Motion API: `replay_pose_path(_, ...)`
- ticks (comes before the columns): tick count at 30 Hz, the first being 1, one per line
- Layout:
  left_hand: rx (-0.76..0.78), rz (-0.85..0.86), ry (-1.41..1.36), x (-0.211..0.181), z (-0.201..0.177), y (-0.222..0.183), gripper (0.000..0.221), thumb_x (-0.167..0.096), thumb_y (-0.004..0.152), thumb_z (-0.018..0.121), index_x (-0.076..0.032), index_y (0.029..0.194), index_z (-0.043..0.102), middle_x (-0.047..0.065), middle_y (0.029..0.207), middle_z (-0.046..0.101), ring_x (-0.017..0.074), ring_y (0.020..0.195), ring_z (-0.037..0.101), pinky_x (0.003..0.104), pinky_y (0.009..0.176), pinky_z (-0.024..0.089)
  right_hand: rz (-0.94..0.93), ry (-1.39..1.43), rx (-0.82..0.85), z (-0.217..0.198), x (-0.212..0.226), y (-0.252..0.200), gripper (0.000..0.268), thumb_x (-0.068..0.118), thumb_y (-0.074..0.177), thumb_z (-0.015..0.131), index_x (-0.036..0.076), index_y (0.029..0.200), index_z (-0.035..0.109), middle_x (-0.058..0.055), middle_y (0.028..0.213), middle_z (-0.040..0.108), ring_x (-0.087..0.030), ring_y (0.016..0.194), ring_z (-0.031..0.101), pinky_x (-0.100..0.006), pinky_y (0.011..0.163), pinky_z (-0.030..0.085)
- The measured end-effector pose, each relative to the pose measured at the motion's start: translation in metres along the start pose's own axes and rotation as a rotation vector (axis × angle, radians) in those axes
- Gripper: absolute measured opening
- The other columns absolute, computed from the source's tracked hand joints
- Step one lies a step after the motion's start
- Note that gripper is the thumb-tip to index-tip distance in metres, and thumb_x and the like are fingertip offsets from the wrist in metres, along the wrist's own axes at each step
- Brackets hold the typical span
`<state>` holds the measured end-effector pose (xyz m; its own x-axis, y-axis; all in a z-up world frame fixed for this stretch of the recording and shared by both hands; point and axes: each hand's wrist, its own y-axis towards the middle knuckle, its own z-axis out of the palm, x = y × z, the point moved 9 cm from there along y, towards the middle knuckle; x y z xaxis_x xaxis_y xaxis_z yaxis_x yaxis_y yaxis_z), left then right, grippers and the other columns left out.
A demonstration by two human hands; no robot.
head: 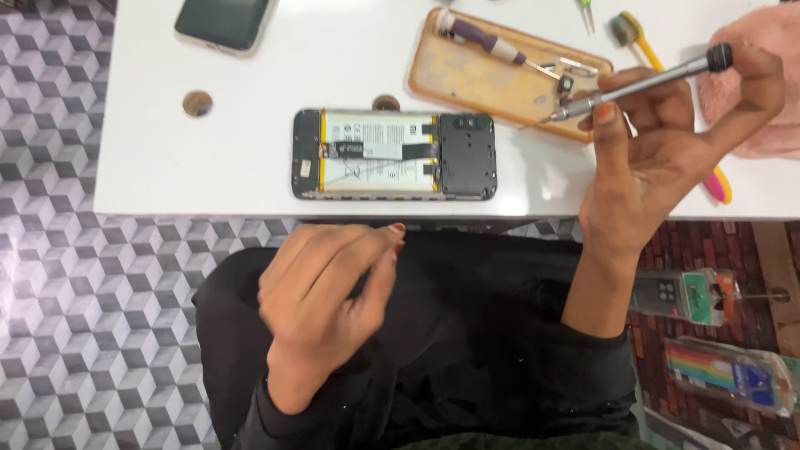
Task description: The person uses a screwdriver to remove screws from a metal bracket on a disassembled smartphone. They lift the bracket off the device and place it on the table, then continue to unscrew additional components from the phone's interior.
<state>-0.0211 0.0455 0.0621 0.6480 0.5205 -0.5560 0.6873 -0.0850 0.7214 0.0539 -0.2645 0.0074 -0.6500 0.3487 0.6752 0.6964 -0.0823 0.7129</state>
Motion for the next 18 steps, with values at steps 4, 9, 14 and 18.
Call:
replay_pose_path(4,-0.009,0.068,-0.006,-0.026,-0.015,0.044,0.018,0.002,0.086,0.082,-0.003,0.100,0.071,0.004,0.095,0.069,0.0205,0.085,0.068,0.031,0.072,0.054,-0.040,-0.065,-0.042,-0.004,0.002,-0.003,0.080,-0.009,0.117,0.070,0.033,0.161,0.018,-0.018,0.116,0.070,-0.021,0.108,0.070,-0.025,0.081,0.061)
replay_pose_path(9,0.343,0.024,0.061,-0.004,0.026,0.076,0.023,-0.015,0.091,0.081,-0.007,0.113,0.075,0.006,0.114,0.070,0.0268,0.105,0.063,0.040,0.086,0.050,-0.094,-0.223,-0.130,-0.003,0.019,-0.006,0.074,-0.007,0.119,0.064,0.027,0.161,0.014,-0.019,0.121,0.070,-0.021,0.111,0.073,-0.025,0.087,0.063)
replay_pose_path(14,0.541,0.031,0.034,0.018,0.070,0.070,0.035,-0.024,0.085,0.076,-0.008,0.117,0.072,0.012,0.135,0.063,0.0340,0.129,0.052,0.047,0.106,0.040,-0.224,-0.473,-0.188,0.001,0.042,-0.010,0.071,-0.007,0.120,0.066,0.023,0.153,0.009,-0.021,0.121,0.071,-0.021,0.108,0.075,-0.017,0.077,0.060)
replay_pose_path(18,0.571,0.001,-0.010,0.034,0.081,0.060,0.037,-0.025,0.084,0.077,-0.008,0.116,0.073,0.013,0.134,0.063,0.0340,0.130,0.052,0.048,0.111,0.037,-0.200,-0.438,-0.120,0.010,0.044,-0.009,0.068,-0.007,0.122,0.062,0.022,0.153,0.009,-0.018,0.125,0.063,-0.024,0.114,0.071,-0.024,0.092,0.067)
